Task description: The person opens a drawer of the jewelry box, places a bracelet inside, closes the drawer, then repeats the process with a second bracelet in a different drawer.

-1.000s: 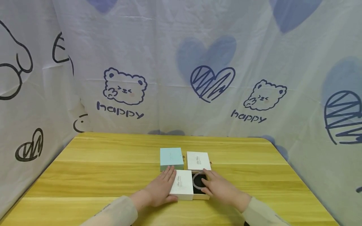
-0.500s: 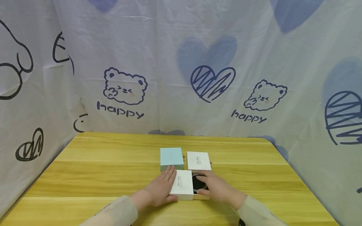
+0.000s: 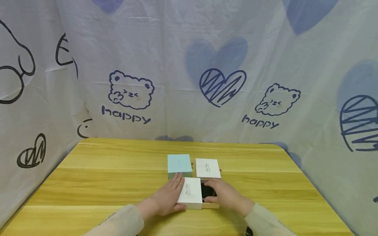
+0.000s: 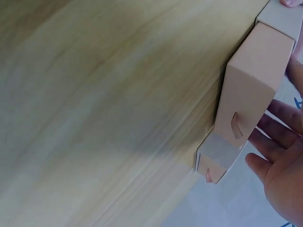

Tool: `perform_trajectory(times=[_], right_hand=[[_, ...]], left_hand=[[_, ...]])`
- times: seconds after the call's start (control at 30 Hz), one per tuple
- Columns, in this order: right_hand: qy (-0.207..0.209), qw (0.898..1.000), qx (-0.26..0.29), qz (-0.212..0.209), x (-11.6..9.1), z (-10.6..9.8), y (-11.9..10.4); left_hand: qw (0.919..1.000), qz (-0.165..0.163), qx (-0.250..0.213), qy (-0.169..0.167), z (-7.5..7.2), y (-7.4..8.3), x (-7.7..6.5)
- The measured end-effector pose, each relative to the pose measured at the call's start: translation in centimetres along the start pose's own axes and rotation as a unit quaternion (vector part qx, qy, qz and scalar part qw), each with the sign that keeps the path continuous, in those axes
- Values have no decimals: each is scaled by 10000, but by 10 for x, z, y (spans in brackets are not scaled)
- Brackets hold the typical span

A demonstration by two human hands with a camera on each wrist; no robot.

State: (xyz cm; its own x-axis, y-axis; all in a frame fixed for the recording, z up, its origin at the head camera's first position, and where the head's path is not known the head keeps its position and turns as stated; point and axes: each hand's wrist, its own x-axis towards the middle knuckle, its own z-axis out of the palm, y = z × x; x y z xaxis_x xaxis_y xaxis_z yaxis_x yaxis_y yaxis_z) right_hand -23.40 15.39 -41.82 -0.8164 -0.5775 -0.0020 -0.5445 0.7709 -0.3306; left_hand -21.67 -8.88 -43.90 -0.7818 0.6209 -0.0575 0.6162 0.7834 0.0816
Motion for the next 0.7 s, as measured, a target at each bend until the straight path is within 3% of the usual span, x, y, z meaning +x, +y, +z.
perform_trajectory(times=[0.17, 0.37, 0.53, 0.7], right_hand=[[298, 9995, 56, -4, -6, -4, 2], [712, 9966, -287, 315, -19, -4, 13], [447, 9964, -558, 454, -27, -2, 24], [372, 9957, -827, 187, -30, 0, 29]], left_hand=[[9985, -19, -555, -11, 2, -4, 1], [9898, -101, -1416, 132, -5, -7, -3], [9886, -270, -1426, 395, -12, -12, -9], [9896, -364, -1295, 516, -11, -14, -12]])
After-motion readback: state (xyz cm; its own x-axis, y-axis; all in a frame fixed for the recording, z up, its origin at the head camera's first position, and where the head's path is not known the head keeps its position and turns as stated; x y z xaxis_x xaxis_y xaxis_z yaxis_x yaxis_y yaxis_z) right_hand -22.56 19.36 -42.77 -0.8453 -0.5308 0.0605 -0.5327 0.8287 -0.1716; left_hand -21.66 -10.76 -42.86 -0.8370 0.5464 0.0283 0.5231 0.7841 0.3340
